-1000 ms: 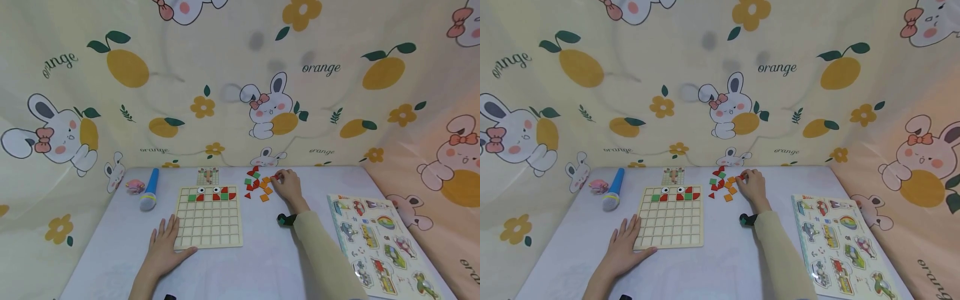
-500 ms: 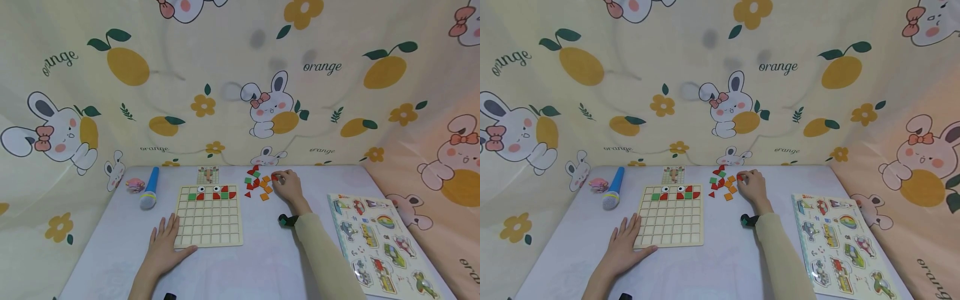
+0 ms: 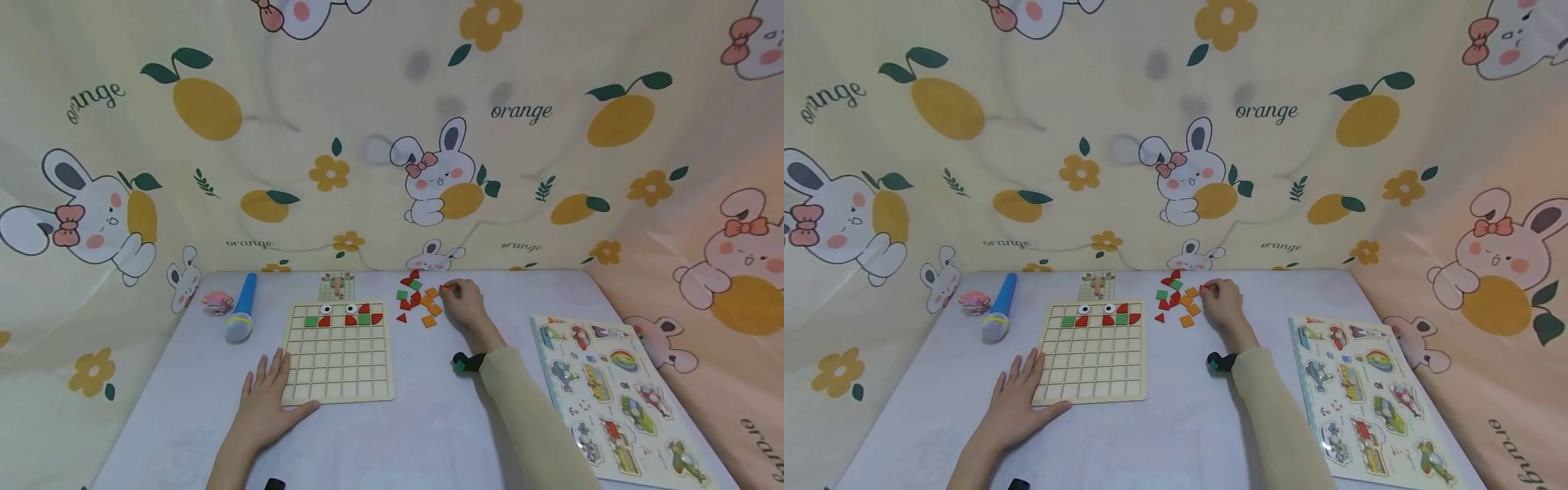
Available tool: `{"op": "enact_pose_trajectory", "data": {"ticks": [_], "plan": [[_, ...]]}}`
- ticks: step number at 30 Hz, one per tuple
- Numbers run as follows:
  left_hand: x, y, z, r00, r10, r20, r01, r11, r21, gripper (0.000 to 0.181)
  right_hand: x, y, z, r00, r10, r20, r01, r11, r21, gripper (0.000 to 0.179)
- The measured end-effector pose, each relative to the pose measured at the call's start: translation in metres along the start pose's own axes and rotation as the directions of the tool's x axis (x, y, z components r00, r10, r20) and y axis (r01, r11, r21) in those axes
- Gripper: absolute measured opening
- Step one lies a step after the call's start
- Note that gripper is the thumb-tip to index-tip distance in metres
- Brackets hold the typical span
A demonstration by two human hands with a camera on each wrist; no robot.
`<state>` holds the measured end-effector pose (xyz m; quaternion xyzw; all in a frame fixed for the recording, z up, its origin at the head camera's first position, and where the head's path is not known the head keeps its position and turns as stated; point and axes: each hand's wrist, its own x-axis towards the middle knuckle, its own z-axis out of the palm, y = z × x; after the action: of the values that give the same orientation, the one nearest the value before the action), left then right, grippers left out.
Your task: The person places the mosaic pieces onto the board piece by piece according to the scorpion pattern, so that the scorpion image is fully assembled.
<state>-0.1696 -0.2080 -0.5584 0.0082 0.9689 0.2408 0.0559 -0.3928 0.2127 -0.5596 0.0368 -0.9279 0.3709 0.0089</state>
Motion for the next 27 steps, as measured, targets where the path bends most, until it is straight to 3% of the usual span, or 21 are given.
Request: {"op": "enact_pose_trajectory", "data": {"ticks": [3,11,20,27], "plan": [[-0.001,0.001,-0.002,1.000,-0.007,0.010,0.007,1.000,-0.001,0.127,-0.001,-0.008,0.003,1.000,0.022,0.006,-0.022,0.999,0.039,0.032],[-0.001,0.003,-0.005,0.999,-0.018,0.037,0.018,1.000,-0.002,0.126,-0.001,-0.014,0.011,0.999,-0.001,-0.032,-0.001,0.998,-0.067,0.034],[-0.001,0.000,-0.003,1.000,-0.003,0.008,0.003,1.000,-0.002,0.125,-0.005,-0.012,0.009,0.999,-0.019,-0.029,0.018,0.999,-0.033,0.037],[-0.001,-0.001,-0.001,1.000,0.006,-0.003,-0.006,1.000,0.001,0.126,-0.006,-0.006,0.005,0.999,-0.033,-0.019,0.032,0.998,-0.061,0.031]]}}
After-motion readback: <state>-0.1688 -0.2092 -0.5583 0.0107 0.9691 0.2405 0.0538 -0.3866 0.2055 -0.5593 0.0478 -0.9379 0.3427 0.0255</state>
